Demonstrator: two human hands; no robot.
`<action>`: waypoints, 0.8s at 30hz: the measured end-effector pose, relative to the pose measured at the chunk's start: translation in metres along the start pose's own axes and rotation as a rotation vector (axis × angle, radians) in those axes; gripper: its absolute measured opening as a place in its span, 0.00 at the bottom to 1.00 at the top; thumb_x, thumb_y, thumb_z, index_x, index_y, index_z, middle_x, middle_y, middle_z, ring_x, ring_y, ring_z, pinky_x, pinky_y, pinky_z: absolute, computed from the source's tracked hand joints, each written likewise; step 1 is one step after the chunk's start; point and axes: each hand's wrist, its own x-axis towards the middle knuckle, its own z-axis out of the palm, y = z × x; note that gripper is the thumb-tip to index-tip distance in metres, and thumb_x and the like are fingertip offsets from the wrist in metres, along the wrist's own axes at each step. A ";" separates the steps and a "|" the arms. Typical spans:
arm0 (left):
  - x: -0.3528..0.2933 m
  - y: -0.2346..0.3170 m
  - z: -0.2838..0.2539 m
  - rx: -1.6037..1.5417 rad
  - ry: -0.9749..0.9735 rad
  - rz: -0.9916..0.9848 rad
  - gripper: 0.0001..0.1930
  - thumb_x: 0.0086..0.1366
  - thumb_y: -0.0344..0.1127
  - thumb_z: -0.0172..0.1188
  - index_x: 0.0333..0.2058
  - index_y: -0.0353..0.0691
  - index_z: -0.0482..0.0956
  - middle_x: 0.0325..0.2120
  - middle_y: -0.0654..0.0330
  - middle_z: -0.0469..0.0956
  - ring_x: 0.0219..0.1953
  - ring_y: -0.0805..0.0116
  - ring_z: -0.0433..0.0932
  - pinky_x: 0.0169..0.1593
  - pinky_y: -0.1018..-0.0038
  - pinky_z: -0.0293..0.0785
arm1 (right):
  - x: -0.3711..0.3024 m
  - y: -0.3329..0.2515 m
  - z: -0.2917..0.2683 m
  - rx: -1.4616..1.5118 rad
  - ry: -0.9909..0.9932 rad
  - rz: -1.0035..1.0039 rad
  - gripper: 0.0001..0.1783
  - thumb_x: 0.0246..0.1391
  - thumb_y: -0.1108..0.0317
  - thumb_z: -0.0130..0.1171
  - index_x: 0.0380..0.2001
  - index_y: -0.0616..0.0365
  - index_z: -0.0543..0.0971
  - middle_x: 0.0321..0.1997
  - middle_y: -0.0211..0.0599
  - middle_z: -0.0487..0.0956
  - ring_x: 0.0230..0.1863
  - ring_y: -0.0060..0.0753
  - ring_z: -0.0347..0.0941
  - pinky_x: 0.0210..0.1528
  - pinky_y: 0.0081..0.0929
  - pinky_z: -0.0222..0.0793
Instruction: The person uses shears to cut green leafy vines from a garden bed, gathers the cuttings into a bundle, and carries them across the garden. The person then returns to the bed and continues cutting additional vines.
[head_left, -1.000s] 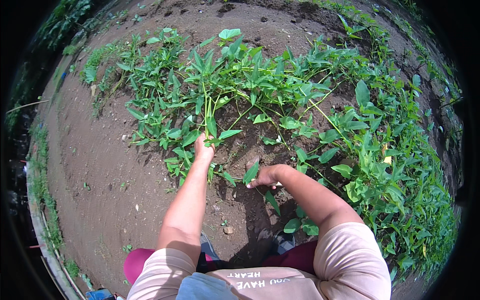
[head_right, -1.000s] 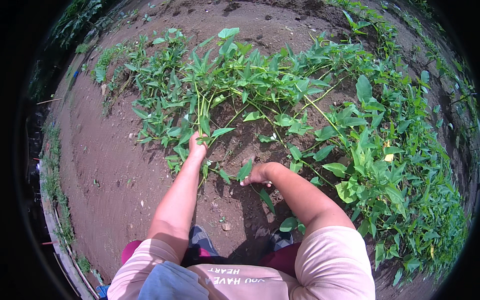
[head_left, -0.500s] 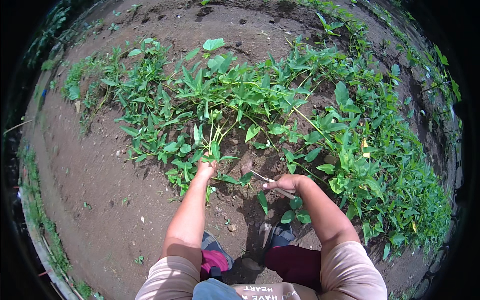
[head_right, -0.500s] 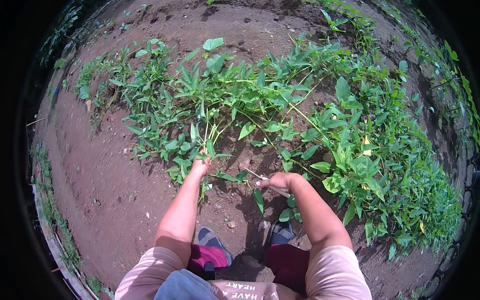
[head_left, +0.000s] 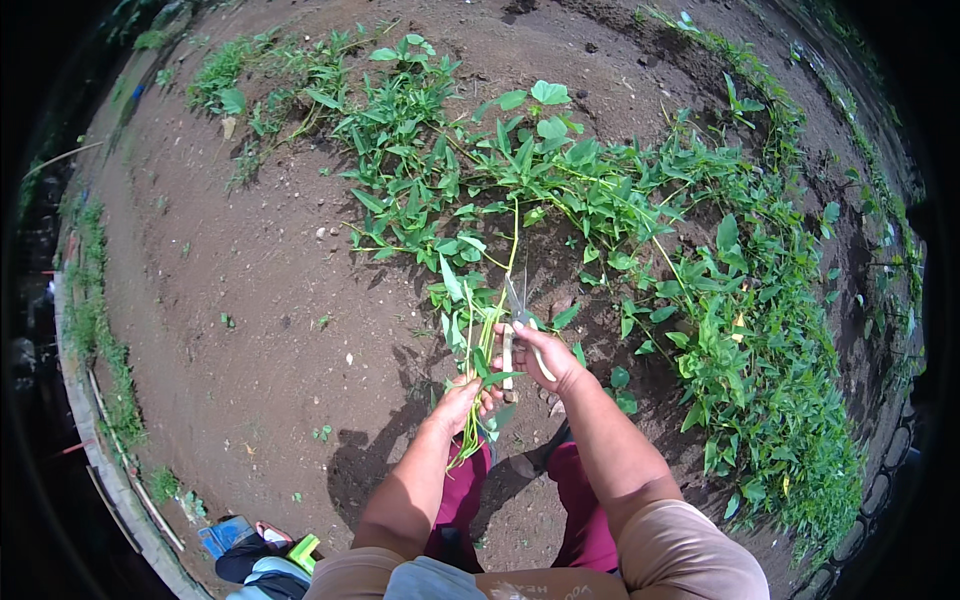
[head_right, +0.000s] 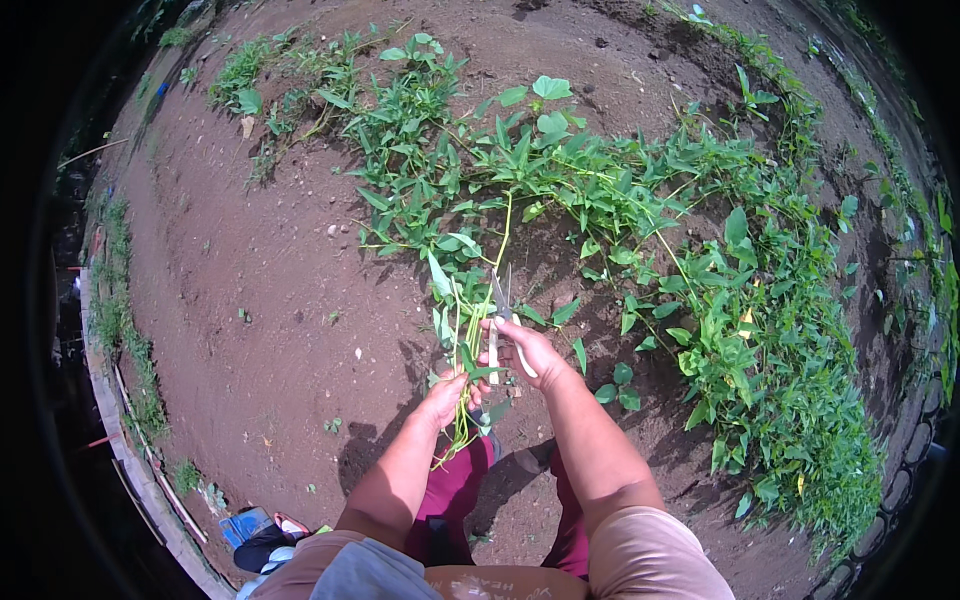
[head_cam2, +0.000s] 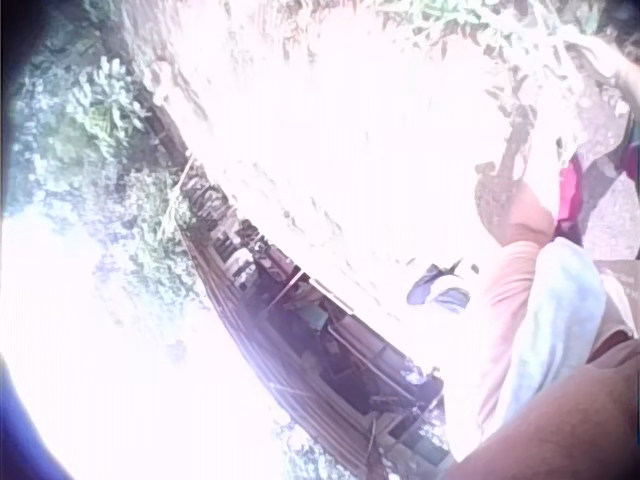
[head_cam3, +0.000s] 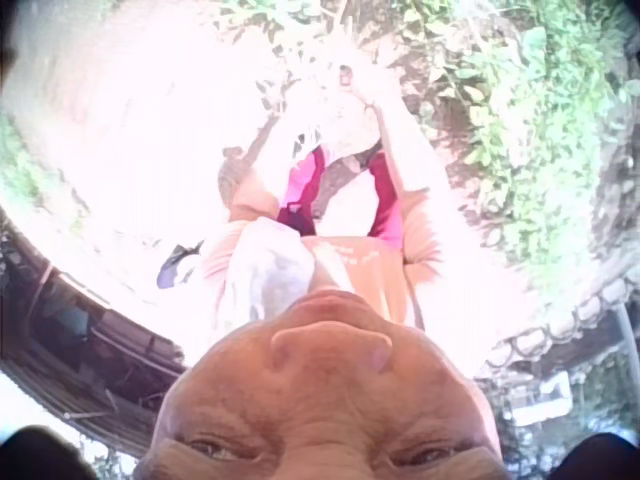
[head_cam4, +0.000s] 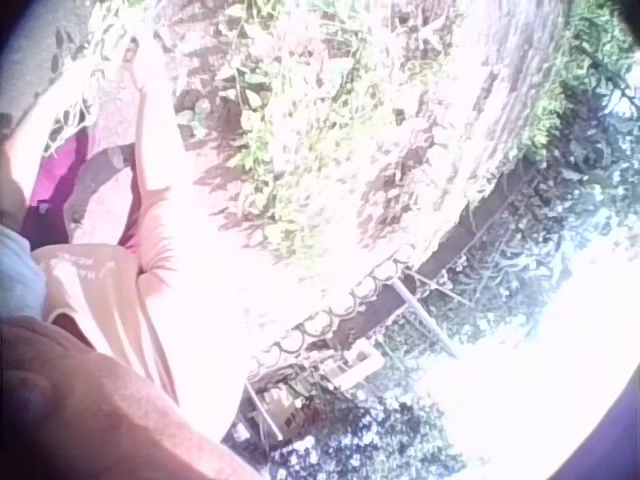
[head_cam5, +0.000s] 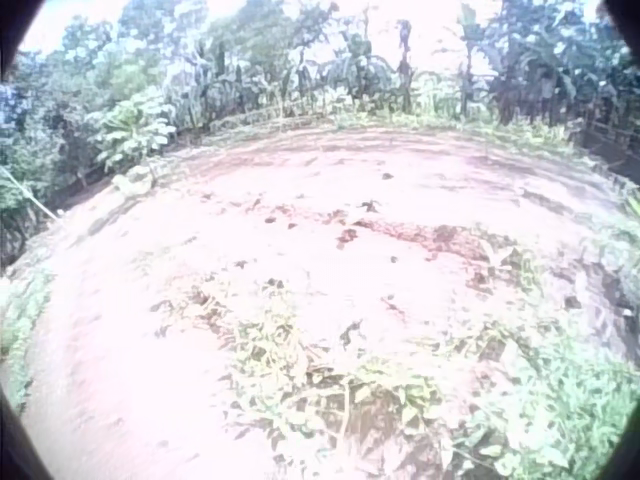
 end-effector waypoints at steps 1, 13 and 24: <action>-0.010 0.004 -0.004 -0.019 -0.002 0.001 0.12 0.70 0.38 0.39 0.45 0.41 0.68 0.26 0.60 0.75 0.20 0.76 0.71 0.22 0.82 0.67 | -0.001 -0.001 0.013 -0.034 -0.013 0.047 0.26 0.58 0.51 0.47 0.53 0.57 0.68 0.48 0.40 0.71 0.45 0.41 0.71 0.51 0.41 0.64; -0.091 0.066 -0.057 -0.376 0.098 0.121 0.14 0.68 0.37 0.41 0.47 0.37 0.67 0.38 0.52 0.76 0.33 0.61 0.78 0.34 0.73 0.77 | -0.010 -0.017 0.154 -0.210 0.021 0.182 0.26 0.59 0.53 0.46 0.54 0.59 0.67 0.50 0.38 0.72 0.44 0.37 0.73 0.49 0.37 0.68; -0.104 0.159 -0.115 -0.568 0.025 0.079 0.18 0.66 0.41 0.46 0.50 0.38 0.70 0.28 0.59 0.75 0.34 0.58 0.77 0.44 0.61 0.76 | 0.022 0.004 0.250 -0.636 -0.287 0.306 0.22 0.53 0.52 0.56 0.46 0.54 0.73 0.35 0.28 0.74 0.33 0.24 0.73 0.35 0.21 0.66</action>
